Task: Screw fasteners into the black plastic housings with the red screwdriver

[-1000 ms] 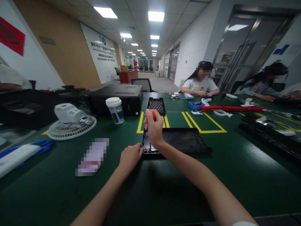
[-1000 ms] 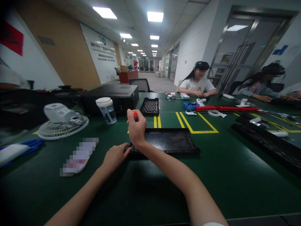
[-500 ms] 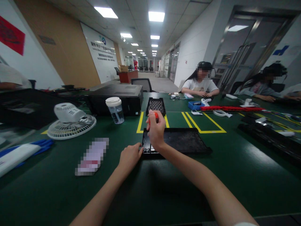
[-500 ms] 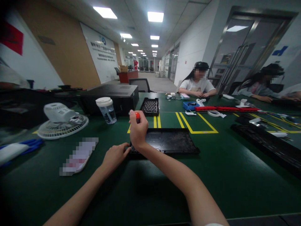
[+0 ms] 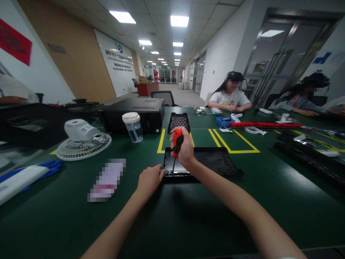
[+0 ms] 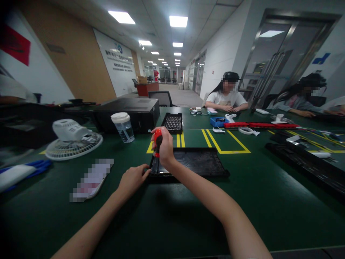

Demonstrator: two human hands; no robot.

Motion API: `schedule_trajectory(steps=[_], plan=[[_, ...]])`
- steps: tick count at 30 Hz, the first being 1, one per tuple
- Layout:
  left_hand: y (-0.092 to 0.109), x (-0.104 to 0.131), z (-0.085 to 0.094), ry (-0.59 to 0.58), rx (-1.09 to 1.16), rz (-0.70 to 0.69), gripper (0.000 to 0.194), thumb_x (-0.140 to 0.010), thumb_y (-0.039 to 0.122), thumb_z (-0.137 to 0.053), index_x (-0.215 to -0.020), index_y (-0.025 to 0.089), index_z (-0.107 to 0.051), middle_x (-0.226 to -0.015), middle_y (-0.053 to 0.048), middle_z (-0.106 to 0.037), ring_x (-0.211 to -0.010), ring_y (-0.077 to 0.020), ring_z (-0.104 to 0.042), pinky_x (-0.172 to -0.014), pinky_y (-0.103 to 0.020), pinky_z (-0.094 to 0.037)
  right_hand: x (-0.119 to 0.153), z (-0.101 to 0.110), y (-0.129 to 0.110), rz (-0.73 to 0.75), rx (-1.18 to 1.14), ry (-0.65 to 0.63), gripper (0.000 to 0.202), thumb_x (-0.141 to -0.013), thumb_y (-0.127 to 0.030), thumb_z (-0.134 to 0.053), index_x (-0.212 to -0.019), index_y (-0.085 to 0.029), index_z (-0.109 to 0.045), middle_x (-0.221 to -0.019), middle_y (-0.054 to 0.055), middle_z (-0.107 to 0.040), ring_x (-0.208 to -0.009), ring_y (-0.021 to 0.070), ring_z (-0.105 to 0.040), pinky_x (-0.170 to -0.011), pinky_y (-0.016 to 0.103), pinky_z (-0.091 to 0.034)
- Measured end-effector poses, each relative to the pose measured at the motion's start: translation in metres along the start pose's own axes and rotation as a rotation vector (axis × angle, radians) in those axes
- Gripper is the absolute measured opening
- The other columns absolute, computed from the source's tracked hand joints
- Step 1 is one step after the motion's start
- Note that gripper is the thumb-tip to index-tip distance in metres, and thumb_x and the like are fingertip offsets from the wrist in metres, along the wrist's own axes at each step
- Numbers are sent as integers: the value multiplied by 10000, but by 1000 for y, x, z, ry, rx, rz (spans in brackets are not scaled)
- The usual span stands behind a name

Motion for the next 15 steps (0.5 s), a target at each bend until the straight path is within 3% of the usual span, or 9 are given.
schedule_trajectory(steps=[6,11,15], plan=[[0,1,0,-5,4,1,331,-872,402,-365,-1046,236,-591,-863,-84,-680,-804,-209,-646,-672,-278,-462,-9,0,4,-160,-112,-276,307,-877,-418,-331,-884,-179,-525,-666,-9,-539,-444,82,-480,-330,167,-372],[0,1,0,-20,16,12,332,-873,412,-366,-1051,240,-588,-862,-83,-681,-809,-203,-645,-686,-274,-459,-19,-1,7,-277,-169,-523,261,-879,-349,-335,-884,-160,-516,-706,16,-575,-521,120,-565,-454,235,-467],[0,1,1,-4,24,1,325,-871,409,-367,-1044,242,-585,-845,-78,-679,-789,-205,-645,-662,-275,-460,-30,2,11,-312,-261,-637,225,-847,-355,-410,-842,-154,-509,-741,29,-596,-604,147,-603,-584,315,-513]])
Point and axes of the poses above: each hand's wrist, its own x-axis away from the middle knuckle, its own z-axis out of the back of the hand, y = z × x, the point moved 5 cm from there along -x, towards the middle knuckle
